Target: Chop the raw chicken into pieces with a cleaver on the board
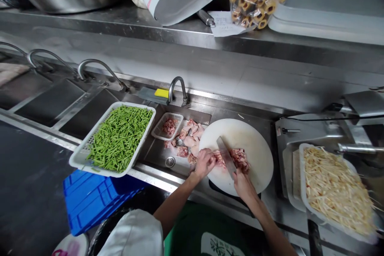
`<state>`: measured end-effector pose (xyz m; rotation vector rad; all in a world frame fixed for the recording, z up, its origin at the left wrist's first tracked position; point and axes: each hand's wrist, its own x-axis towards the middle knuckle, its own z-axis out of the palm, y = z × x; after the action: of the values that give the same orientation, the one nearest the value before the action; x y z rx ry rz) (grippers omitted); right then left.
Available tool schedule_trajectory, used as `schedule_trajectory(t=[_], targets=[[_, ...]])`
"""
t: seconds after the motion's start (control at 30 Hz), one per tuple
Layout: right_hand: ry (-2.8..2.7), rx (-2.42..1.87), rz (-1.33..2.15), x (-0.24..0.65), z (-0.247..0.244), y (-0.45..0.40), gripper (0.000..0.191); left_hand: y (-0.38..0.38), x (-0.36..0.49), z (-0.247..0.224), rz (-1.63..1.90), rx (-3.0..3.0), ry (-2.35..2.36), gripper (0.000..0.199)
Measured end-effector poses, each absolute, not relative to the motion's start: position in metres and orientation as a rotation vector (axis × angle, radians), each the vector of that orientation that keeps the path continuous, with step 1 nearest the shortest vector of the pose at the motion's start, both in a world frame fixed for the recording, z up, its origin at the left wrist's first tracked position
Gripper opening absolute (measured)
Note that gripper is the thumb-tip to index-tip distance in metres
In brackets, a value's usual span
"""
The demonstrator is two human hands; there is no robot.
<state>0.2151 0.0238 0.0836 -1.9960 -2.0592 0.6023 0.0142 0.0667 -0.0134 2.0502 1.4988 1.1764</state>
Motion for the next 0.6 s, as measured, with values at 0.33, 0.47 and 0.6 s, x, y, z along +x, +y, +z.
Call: schedule_trajectory(t=[0.33, 0.47, 0.6], targets=[[-2.234, -2.248, 0.764, 0.169, 0.071, 0.055, 0.031, 0.071, 0.016, -0.024, 0.964, 2.151, 1.319, 0.018], [-2.219, -2.189, 0.74, 0.184, 0.059, 0.041, 0.036, 0.077, 0.021, -0.029, 0.889, 2.134, 1.333, 0.022], [-2.235, -2.153, 0.599, 0.2, 0.062, 0.025, 0.047, 0.076, 0.019, -0.026, 0.919, 2.136, 1.319, 0.018]])
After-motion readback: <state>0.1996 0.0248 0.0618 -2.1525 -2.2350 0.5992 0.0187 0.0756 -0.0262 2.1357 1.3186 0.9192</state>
